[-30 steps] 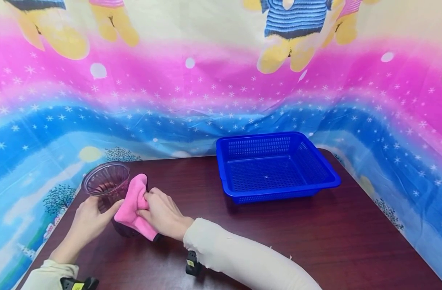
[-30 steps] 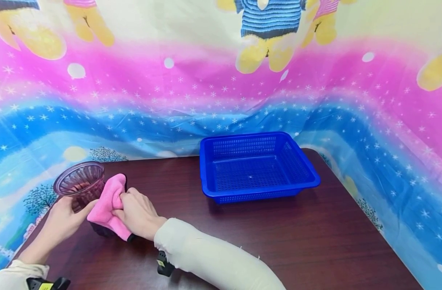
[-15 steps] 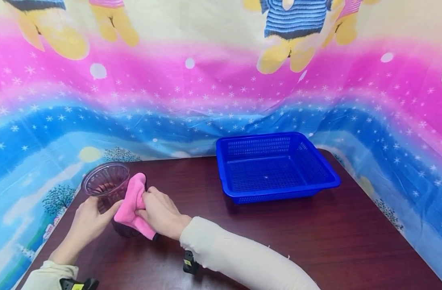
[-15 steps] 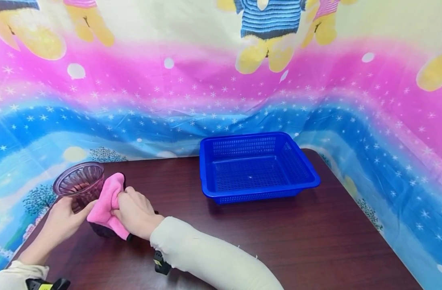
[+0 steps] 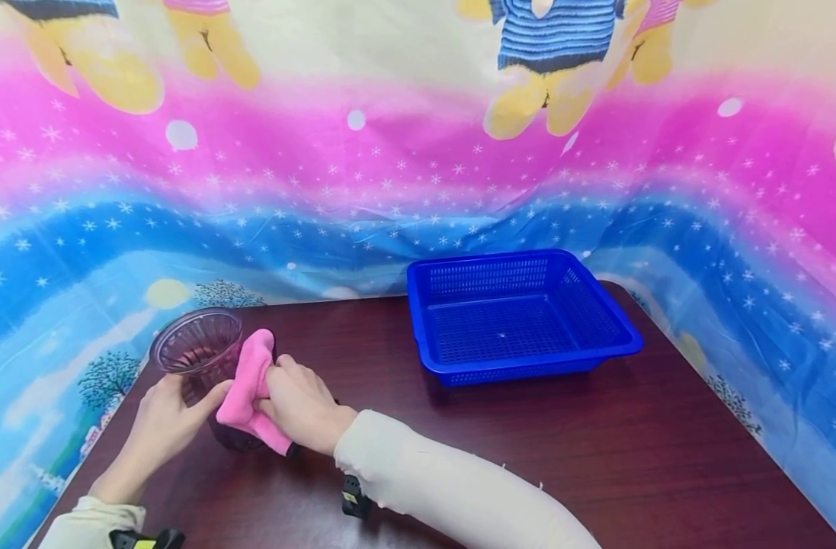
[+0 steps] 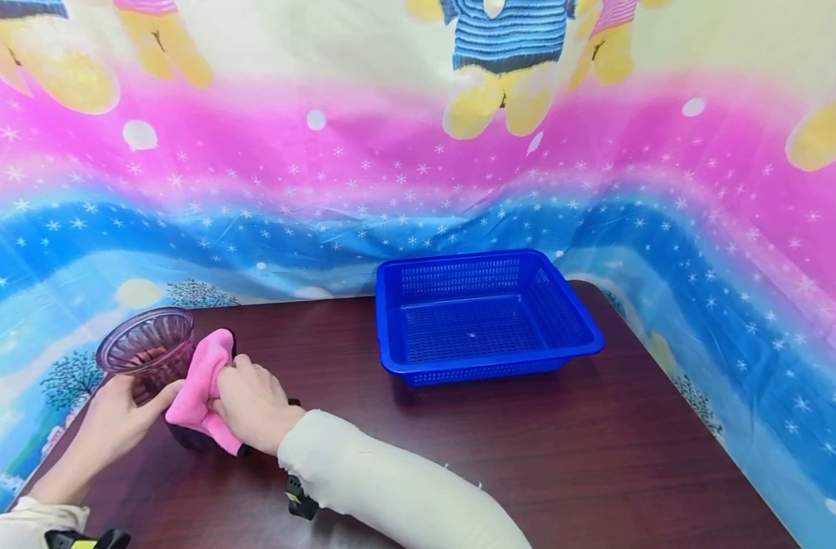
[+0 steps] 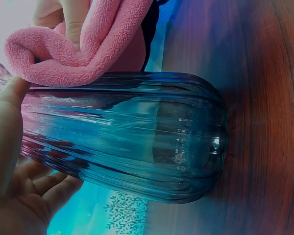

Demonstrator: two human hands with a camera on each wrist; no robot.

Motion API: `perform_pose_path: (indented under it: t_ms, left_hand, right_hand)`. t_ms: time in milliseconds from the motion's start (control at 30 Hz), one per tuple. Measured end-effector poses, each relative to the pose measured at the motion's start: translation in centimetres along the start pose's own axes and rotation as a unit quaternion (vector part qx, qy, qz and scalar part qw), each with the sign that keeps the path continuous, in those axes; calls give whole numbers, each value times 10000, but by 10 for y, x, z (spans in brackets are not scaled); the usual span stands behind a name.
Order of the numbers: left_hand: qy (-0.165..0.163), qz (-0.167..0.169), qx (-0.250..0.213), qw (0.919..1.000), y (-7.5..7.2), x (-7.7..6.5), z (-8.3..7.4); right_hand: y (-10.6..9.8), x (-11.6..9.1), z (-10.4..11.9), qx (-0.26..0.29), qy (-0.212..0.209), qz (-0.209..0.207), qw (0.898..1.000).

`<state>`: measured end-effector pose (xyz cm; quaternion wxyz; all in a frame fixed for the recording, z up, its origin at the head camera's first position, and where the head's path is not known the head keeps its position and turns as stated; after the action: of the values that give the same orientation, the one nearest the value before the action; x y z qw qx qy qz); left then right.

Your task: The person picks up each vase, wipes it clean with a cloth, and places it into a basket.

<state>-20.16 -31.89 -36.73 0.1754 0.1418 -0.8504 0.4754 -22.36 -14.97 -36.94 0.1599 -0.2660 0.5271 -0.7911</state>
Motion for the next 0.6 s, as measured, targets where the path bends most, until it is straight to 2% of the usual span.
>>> perform_pose_path:
  t_ms: [233,600]
  left_hand:
    - [-20,12,-7,10000,-1,1,1]
    - [-38,19,19,10000,-1,1,1]
  right_hand:
    - [1,0,1,36,69,150,9999]
    - [3,0,-1,24,82,99,9999]
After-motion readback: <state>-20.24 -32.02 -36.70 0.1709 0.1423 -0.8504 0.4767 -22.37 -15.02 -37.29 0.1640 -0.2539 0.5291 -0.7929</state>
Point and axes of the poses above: each hand's wrist, its own x-axis towards the middle knuckle, its own y-axis out of the palm, z = x × y, the point moved 6 cm from there along x, towards the middle knuckle, and after that the axes turned 1 degree about y, right-handed, at the moved point
